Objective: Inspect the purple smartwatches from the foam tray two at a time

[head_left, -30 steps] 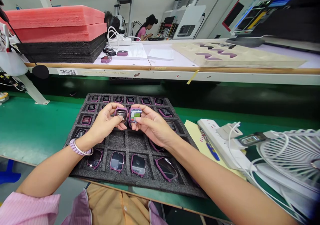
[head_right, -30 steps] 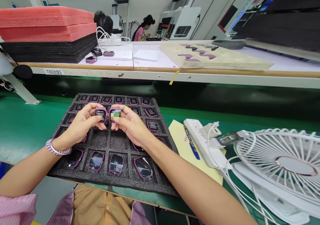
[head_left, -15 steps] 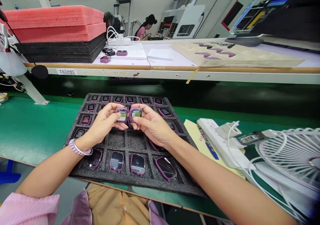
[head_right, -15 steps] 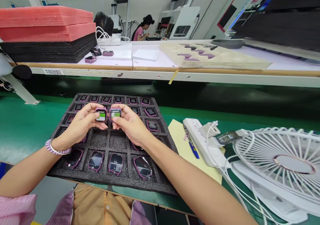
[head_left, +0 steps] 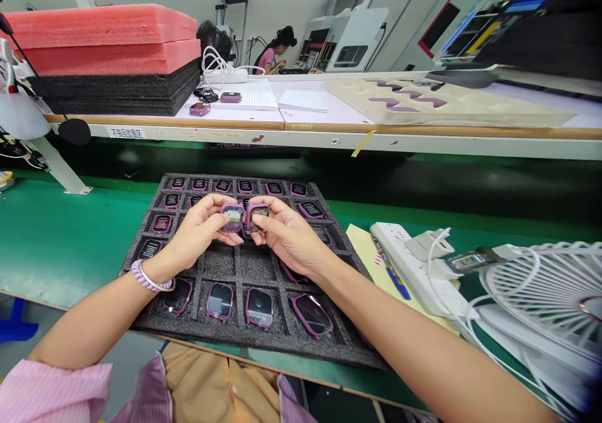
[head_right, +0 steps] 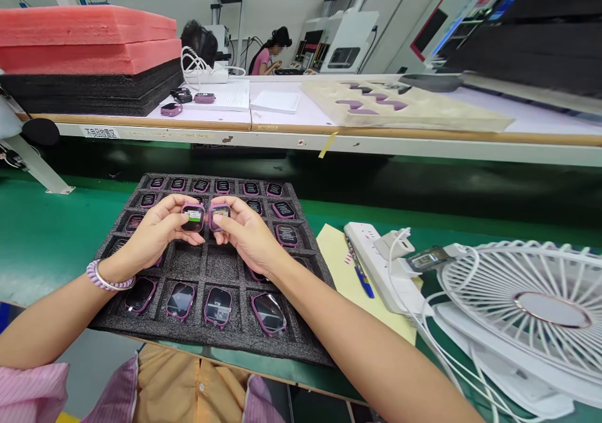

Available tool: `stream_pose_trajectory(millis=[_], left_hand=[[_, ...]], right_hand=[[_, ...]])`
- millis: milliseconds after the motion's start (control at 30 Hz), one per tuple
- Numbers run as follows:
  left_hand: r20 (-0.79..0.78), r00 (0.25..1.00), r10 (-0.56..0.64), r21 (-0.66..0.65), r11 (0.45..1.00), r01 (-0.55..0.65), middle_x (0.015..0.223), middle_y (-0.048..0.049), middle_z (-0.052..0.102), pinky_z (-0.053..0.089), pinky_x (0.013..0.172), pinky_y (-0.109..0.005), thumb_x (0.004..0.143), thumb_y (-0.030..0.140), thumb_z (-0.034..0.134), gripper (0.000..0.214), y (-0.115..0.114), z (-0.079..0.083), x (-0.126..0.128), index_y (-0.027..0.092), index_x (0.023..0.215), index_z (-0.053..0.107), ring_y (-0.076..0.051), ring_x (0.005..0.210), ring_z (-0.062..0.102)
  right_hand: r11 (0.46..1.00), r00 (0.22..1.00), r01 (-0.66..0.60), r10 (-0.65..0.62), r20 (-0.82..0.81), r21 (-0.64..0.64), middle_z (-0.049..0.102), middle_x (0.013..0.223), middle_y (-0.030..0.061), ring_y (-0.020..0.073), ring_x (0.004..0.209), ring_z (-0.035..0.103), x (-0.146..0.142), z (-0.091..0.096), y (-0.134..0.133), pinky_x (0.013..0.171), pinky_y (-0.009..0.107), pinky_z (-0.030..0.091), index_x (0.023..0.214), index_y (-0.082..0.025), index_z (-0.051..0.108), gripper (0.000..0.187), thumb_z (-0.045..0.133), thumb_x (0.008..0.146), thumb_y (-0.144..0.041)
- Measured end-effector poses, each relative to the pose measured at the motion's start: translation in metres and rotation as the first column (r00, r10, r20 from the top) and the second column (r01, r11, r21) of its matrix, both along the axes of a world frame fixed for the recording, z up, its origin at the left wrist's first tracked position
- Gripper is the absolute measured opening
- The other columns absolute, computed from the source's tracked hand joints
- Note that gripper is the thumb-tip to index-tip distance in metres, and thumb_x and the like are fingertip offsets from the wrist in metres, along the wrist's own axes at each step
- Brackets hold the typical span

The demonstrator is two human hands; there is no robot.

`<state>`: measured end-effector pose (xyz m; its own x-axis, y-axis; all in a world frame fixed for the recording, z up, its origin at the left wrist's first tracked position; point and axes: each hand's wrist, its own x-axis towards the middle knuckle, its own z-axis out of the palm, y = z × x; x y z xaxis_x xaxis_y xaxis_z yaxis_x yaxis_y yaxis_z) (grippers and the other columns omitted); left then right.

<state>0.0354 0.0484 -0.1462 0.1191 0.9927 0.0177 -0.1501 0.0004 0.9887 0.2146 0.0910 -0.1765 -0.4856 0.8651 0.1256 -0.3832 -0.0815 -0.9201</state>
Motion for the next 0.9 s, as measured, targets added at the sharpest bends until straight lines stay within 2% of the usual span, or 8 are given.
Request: stream_pose_trajectory(millis=[267, 600, 800, 900], left_hand=[[0.036, 0.999, -0.007, 0.005, 1.000, 0.007, 0.088, 0.0005, 0.067, 0.061, 0.061, -0.025, 0.071, 0.023, 0.059, 0.036, -0.0004, -0.0002, -0.0020, 0.016, 0.106, 0.056, -0.015, 0.060, 0.072], [-0.007, 0.999, 0.032, 0.011, 0.999, -0.032, 0.086, 0.0005, 0.066, 0.060, 0.057, -0.025, 0.075, 0.024, 0.061, 0.032, -0.0013, 0.0018, -0.0007, 0.016, 0.106, 0.055, -0.014, 0.057, 0.070], [0.038, 0.999, 0.014, -0.007, 1.000, -0.013, 0.083, -0.0009, 0.067, 0.060, 0.059, -0.026, 0.073, 0.028, 0.060, 0.034, -0.0018, 0.0026, -0.0022, 0.016, 0.105, 0.057, -0.016, 0.059, 0.071], [0.013, 1.000, 0.027, 0.005, 1.000, -0.027, 0.085, -0.0007, 0.067, 0.060, 0.058, -0.025, 0.073, 0.025, 0.063, 0.034, -0.0009, 0.0017, -0.0015, 0.016, 0.105, 0.056, -0.015, 0.058, 0.070]], right_hand=[[0.999, 0.998, -0.052, 0.052, -0.032, -0.014, 0.064, 0.084, -0.0016, 0.0123, 0.061, 0.057, 0.0029, 0.0024, -0.0017, 0.059, 0.024, 0.047, 0.110, -0.021, 0.062, 0.041, 0.082, 0.073, -0.024], [0.997, 0.997, -0.071, 0.071, -0.009, -0.026, 0.065, 0.080, -0.0010, 0.0148, 0.062, 0.059, 0.0040, 0.0029, -0.0016, 0.060, 0.026, 0.047, 0.112, -0.021, 0.061, 0.041, 0.079, 0.076, -0.029], [0.997, 0.998, -0.070, 0.070, 0.009, -0.020, 0.064, 0.081, -0.0006, 0.0156, 0.062, 0.059, 0.0042, 0.0043, -0.0035, 0.060, 0.028, 0.047, 0.111, -0.022, 0.061, 0.041, 0.080, 0.076, -0.030], [0.998, 0.998, -0.065, 0.065, 0.018, -0.008, 0.064, 0.081, -0.0009, 0.0156, 0.063, 0.059, 0.0033, 0.0033, -0.0032, 0.060, 0.028, 0.046, 0.112, -0.022, 0.061, 0.042, 0.081, 0.076, -0.032]])
